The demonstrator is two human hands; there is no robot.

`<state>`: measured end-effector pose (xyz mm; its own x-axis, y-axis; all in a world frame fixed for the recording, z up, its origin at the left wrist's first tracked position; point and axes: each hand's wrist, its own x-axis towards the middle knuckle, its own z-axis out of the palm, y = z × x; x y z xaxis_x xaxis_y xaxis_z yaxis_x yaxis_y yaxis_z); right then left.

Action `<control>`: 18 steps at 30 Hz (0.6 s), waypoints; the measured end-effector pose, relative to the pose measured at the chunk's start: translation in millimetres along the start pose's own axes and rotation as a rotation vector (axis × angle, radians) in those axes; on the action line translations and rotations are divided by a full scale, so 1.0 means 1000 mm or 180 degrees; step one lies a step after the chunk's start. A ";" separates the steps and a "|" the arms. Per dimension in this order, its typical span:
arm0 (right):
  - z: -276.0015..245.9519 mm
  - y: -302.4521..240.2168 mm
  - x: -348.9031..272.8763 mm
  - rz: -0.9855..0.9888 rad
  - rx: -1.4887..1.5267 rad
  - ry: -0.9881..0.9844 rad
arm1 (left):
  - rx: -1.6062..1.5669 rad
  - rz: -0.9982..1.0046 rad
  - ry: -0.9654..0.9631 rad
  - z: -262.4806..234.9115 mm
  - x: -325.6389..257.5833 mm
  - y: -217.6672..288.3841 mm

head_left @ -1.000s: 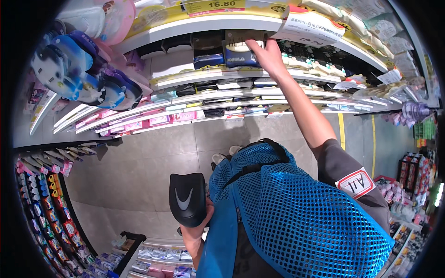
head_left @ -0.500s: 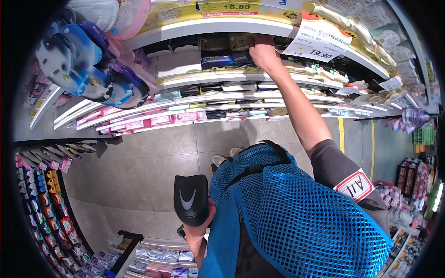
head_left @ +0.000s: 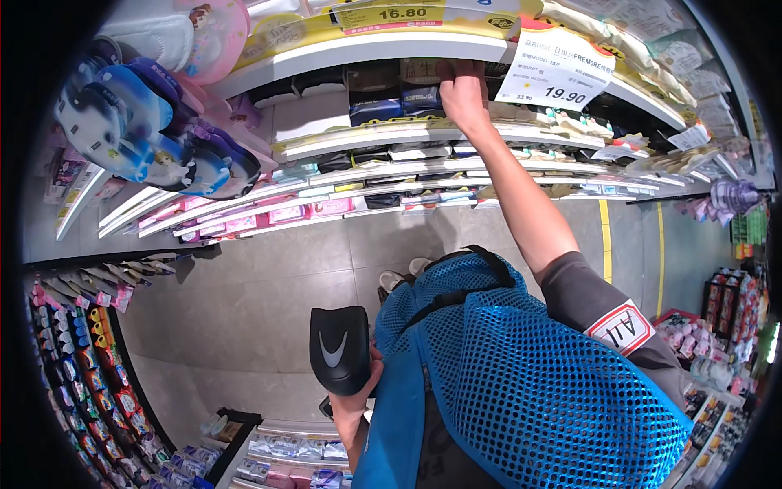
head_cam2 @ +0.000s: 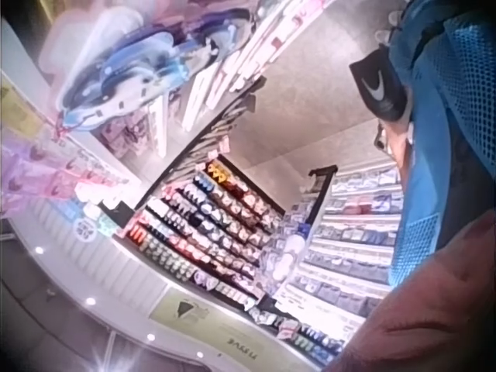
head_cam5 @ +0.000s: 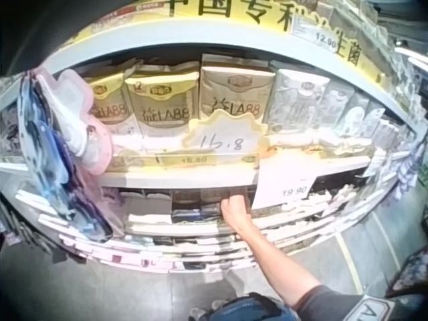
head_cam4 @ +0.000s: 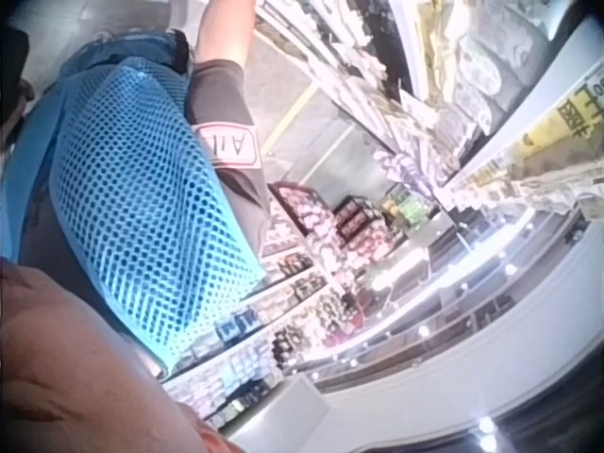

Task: Take boxes of product from a cart and place them onto the supermarket shelves.

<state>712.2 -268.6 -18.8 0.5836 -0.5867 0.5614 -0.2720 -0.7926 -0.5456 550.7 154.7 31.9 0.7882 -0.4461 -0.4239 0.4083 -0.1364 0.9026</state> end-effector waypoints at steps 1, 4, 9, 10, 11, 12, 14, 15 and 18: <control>0.001 -0.002 0.000 0.0004 0.0006 -0.0007 | 0.0013 -0.0041 0.0039 0.001 -0.001 0.001; 0.003 -0.008 -0.002 0.0320 -0.0034 -0.0042 | -0.0081 -0.0005 0.0057 0.002 0.000 0.001; -0.006 -0.012 -0.006 0.0613 -0.0284 -0.1123 | -0.0047 -0.0024 -0.0006 0.006 0.000 0.002; -0.007 -0.016 -0.009 0.0613 -0.0283 -0.1119 | -0.0013 0.0000 -0.0018 0.005 0.000 0.000; -0.008 -0.022 -0.013 0.0505 -0.0392 -0.1031 | -0.0012 0.0004 -0.0019 0.005 0.001 0.001; -0.009 -0.027 -0.013 0.0397 -0.0499 -0.0943 | -0.0009 -0.0039 0.0008 0.005 0.001 0.002; -0.015 -0.034 -0.007 0.0242 -0.0700 -0.1280 | -0.0004 -0.0085 0.0047 0.006 0.001 0.004; -0.015 -0.036 -0.005 0.0086 -0.0904 -0.1614 | -0.0027 -0.0089 0.0057 0.006 0.001 0.004; -0.005 -0.027 -0.002 -0.1079 -0.0781 -0.1108 | -0.0057 -0.0115 0.0050 0.009 0.001 0.005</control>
<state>714.5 -246.5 -2.0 0.8772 -0.2351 0.4187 -0.1710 -0.9677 -0.1851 549.1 145.8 36.6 0.7799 -0.4271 -0.4576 0.4448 -0.1362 0.8852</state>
